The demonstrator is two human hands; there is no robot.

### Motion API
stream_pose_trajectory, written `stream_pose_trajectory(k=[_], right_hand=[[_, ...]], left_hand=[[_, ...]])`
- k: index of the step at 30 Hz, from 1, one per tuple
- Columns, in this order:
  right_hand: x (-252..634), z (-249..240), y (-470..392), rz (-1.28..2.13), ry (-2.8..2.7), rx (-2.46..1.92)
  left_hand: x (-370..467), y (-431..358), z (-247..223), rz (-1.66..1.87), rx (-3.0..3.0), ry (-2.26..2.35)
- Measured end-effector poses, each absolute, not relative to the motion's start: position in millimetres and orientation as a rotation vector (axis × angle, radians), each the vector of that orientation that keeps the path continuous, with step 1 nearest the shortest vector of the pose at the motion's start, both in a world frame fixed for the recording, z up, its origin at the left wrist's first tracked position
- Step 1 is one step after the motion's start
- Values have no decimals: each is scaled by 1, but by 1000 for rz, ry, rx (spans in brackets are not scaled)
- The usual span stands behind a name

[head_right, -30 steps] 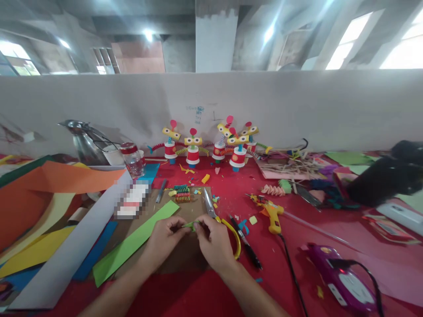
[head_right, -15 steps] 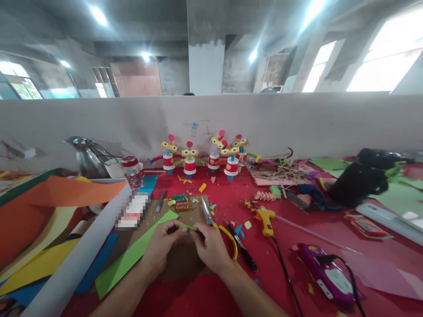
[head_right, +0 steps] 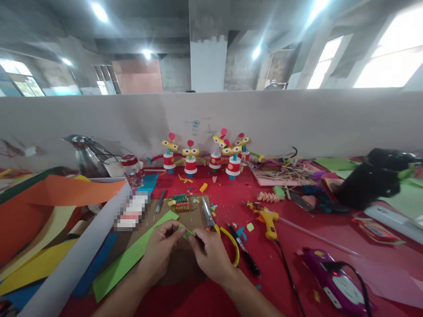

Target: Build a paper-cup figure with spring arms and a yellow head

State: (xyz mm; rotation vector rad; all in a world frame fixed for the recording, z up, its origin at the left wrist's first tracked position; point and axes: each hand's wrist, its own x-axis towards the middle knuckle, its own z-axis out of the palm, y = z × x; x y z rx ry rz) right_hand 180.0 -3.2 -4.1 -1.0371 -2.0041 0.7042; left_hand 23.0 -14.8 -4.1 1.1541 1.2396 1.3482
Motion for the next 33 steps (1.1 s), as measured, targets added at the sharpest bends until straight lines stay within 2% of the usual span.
stream_pose_trajectory(k=[7, 12, 18, 23, 28, 33], right_hand=[[179, -6, -8, 827, -1943, -1046], [193, 6, -3, 578, -2123, -1255], [223, 2, -10, 211, -2329, -1658], [225, -3, -12, 376, -2305, -1667], [232, -5, 1, 685, -2011, -1741], [247, 8, 4, 944, -1649, -1362]], left_hand=[[31, -18, -7, 1273, 808, 999], [15, -9, 2, 1486, 634, 1036], [0, -2, 7, 1465, 580, 1042], [-1, -2, 3, 1445, 567, 1019], [-1, -2, 4, 1376, 576, 989], [-10, 0, 10, 1449, 568, 1022]])
